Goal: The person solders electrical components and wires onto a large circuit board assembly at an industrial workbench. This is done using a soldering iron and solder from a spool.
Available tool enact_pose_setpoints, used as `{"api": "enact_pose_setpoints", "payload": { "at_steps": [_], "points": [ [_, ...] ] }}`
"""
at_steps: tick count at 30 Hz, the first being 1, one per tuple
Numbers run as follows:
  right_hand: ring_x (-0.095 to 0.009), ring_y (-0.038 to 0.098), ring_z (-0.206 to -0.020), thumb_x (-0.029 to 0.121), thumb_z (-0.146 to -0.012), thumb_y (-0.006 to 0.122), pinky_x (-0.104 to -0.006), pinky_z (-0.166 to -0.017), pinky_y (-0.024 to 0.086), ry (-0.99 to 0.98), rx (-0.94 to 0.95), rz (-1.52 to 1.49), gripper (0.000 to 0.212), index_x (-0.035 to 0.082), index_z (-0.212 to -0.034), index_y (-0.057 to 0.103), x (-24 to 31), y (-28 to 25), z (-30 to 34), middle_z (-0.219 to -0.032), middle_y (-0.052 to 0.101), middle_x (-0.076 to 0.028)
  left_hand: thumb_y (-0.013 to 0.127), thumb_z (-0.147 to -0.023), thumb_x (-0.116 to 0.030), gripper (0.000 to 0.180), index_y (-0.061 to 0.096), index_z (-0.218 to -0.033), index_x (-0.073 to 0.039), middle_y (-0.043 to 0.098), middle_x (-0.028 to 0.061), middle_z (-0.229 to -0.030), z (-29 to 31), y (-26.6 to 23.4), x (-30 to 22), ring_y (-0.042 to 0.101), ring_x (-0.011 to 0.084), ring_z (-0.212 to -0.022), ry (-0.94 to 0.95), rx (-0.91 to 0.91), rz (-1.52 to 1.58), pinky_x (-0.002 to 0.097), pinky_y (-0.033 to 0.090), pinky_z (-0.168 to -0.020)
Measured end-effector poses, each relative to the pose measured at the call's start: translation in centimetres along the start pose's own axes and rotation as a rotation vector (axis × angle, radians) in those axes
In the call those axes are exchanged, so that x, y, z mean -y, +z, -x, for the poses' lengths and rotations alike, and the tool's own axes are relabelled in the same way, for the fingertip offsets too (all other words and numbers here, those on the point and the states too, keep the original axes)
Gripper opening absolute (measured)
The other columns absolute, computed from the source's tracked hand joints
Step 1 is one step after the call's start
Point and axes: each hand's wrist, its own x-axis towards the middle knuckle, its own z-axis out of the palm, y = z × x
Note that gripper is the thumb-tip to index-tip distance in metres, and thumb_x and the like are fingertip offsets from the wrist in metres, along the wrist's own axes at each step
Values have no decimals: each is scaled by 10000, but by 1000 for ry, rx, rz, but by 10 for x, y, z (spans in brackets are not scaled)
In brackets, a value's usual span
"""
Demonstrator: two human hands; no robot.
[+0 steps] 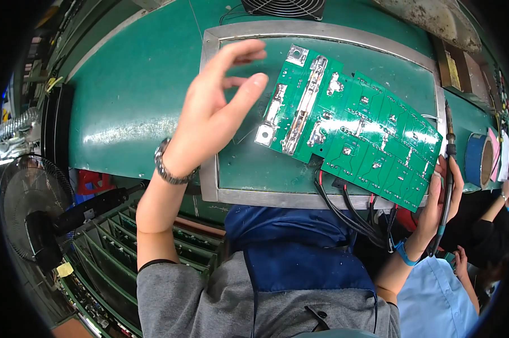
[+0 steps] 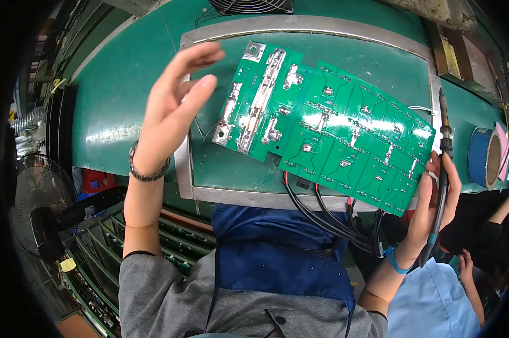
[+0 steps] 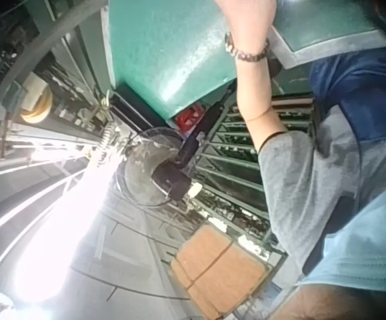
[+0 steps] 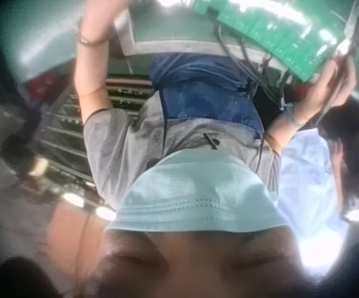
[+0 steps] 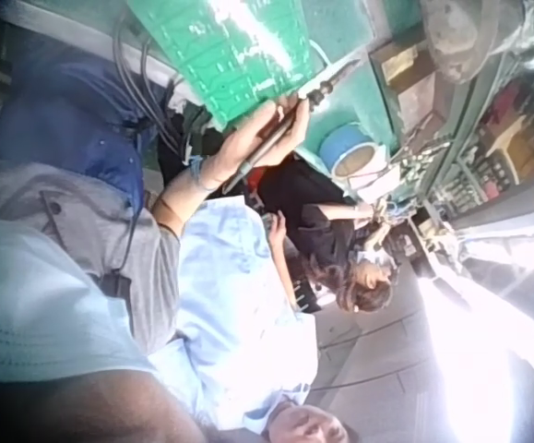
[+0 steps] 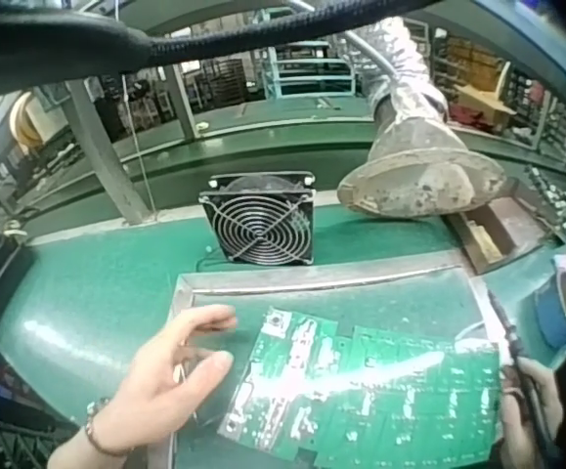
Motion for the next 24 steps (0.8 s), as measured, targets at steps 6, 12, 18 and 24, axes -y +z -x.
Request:
{"api": "enact_pose_setpoints", "payload": {
  "at_steps": [6,12,18,24],
  "points": [
    [-209,540,-1149,109,-932,544,-331,-1004,393,8,99,90,415,-38,-1312,466,10,7,-23,-1222,567,-166,625,-880,-74,563,374,-1375,20,534,109,-1272,-22,6,-4,536,151,-1135,-319,483,419,291,448,-949],
    [-128,553,-992,77,-858,643,-269,-894,441,87,63,-41,414,14,-1254,540,20,14,-31,-1100,597,-84,643,-846,-25,601,361,-1376,13,536,112,-1271,-20,12,-3,582,146,-1064,-398,401,607,276,467,-928],
    [-90,559,-903,59,-840,665,-234,-811,474,121,-9,-136,363,24,-1190,576,24,16,-33,-1038,597,-50,622,-835,16,563,384,-1345,7,543,94,-1244,-12,14,-15,587,124,-1028,-408,350,515,243,468,-858],
    [-73,556,-895,-14,-824,669,-201,-769,499,14,-56,-201,383,25,-1191,568,39,14,-23,-1016,594,-47,573,-846,48,496,412,-1308,-34,547,83,-1199,5,9,-21,593,90,-948,-314,246,374,217,465,-791]
  ]
}}
